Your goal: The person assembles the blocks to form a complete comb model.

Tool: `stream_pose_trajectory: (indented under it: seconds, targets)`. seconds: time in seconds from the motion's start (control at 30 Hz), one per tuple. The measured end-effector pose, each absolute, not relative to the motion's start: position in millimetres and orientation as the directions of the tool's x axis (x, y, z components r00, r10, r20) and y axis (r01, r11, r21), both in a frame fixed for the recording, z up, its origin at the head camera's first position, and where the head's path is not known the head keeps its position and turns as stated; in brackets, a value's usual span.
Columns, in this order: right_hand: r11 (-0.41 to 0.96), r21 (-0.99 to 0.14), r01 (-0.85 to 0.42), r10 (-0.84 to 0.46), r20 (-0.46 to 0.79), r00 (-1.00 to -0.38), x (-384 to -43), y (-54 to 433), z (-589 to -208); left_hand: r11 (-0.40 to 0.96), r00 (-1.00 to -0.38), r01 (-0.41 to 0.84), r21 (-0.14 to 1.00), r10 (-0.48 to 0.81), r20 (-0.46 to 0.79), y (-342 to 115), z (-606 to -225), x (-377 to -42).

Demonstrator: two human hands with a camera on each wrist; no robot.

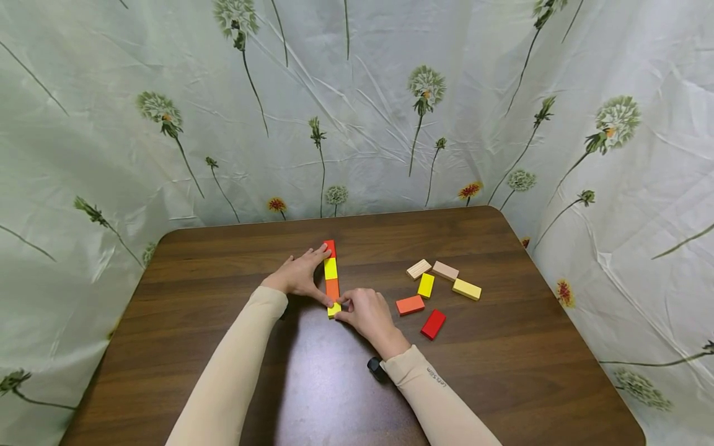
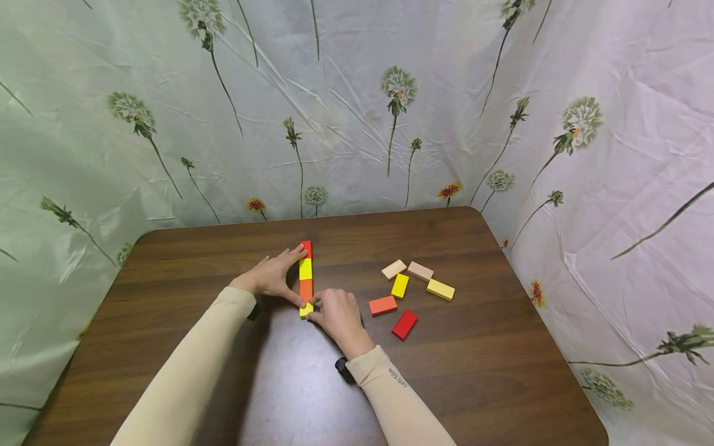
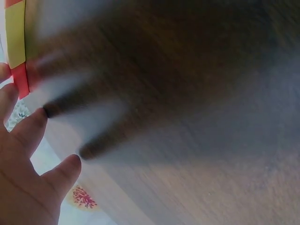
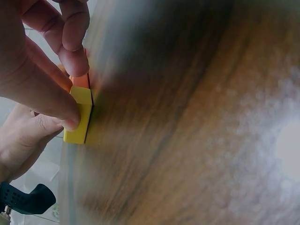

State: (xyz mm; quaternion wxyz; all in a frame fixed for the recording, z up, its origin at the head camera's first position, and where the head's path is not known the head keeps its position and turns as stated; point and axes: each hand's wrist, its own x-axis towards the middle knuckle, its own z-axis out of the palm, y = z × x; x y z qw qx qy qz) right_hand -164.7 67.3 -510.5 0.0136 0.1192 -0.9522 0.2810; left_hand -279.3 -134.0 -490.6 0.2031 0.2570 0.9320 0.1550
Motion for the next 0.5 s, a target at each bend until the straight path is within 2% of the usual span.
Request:
stream_pose_trajectory:
  seconds: [0.5]
  targets:
    - [0.842,-0.487,-0.232,-0.211,0.099,-0.972,-167.5,66.7,-509.6,0.831,-0.795,0.394,0.393,0.523,-0.308,-131.8,-491.3,-283.0]
